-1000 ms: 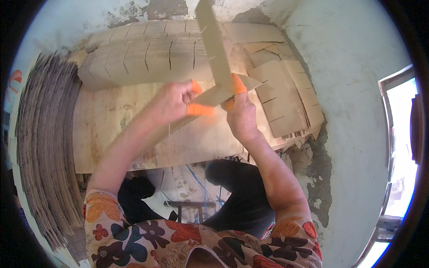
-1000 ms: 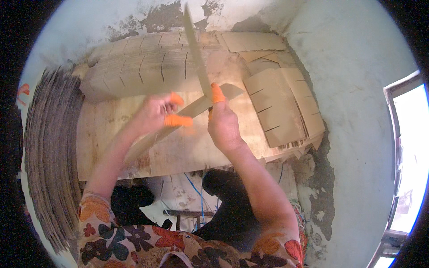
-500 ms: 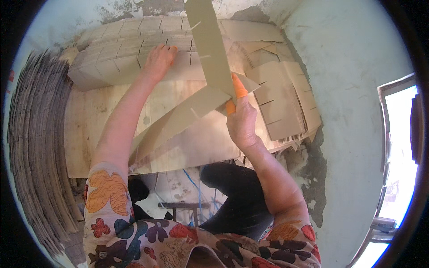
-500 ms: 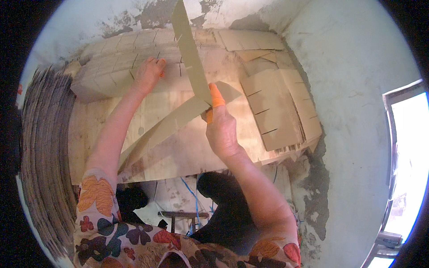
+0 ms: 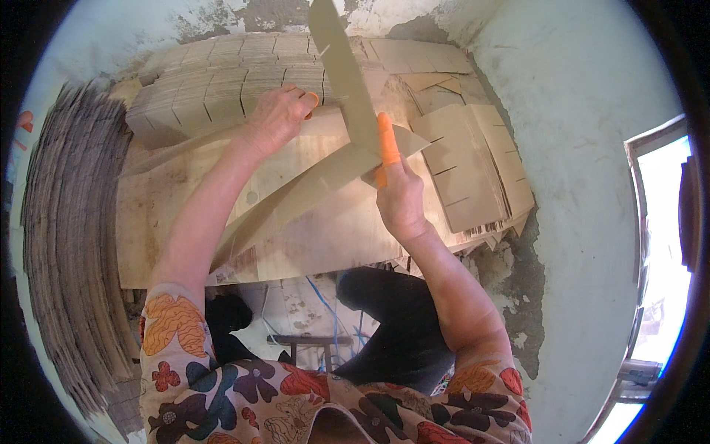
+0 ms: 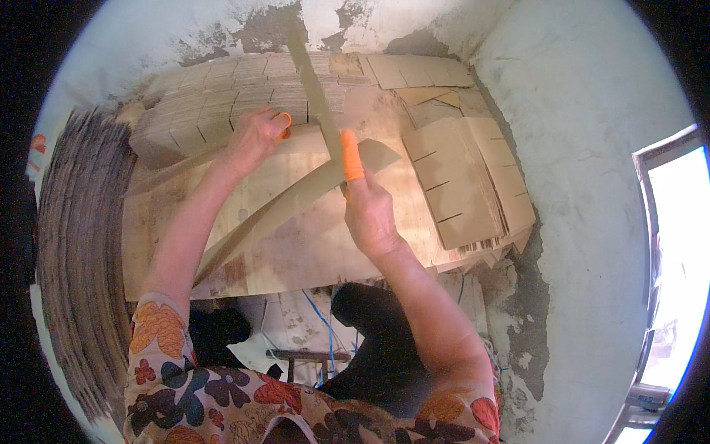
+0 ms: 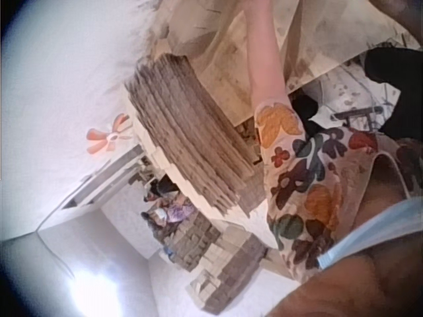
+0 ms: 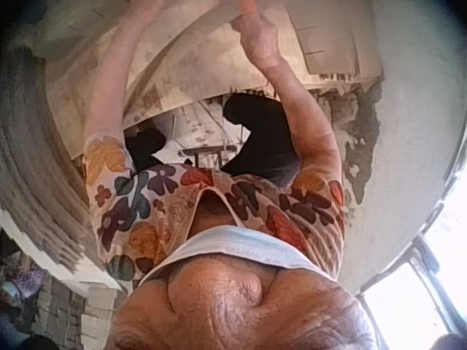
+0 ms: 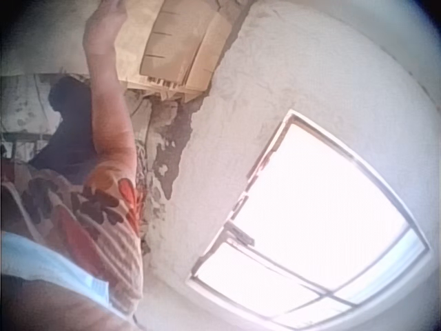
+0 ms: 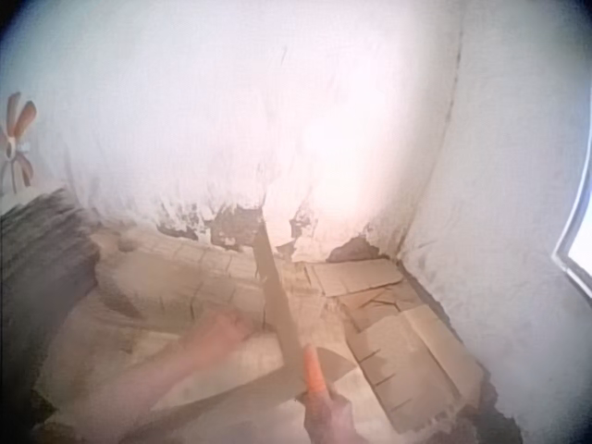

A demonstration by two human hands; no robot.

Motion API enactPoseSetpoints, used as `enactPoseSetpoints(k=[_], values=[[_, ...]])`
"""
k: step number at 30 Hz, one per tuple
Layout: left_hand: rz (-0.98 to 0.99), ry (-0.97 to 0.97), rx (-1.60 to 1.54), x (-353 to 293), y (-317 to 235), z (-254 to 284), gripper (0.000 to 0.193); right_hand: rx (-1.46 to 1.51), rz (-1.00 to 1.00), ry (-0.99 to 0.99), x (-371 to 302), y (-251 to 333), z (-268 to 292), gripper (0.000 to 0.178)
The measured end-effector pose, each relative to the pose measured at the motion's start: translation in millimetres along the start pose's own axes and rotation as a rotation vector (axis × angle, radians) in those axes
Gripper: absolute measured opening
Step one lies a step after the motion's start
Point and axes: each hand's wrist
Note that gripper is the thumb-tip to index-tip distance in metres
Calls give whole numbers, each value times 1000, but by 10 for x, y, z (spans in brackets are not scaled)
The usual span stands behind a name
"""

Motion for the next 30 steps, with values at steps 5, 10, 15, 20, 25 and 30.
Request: enactPoseSetpoints(k=[5, 10, 15, 20, 25, 30], values=[[6, 33, -29, -39, -239, 168, 6, -25, 3, 69, -64, -151, -52, 81], [86, -64, -26, -139, -181, 124, 7, 40, 30, 26, -48, 128, 60, 84], [63, -96, -34, -128, -239, 211, 7, 18, 24, 51, -92, 25, 3, 84], [34, -119, -130, -235, -404, 235, 7, -39, 18, 73, -170, -176, -146, 82], [116, -125, -255, -254, -446, 334, 14, -152, 59, 58, -187, -223, -146, 83], [390, 92, -631, -213, -405, 468, 24, -98, 30, 131, -189, -207, -89, 88]])
Point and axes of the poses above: each hand's wrist, its own x-axis towards the middle knuckle, its own z-axis out of the back of the hand, y = z × x, and after that the axes turned 3 degrees about z, right-handed
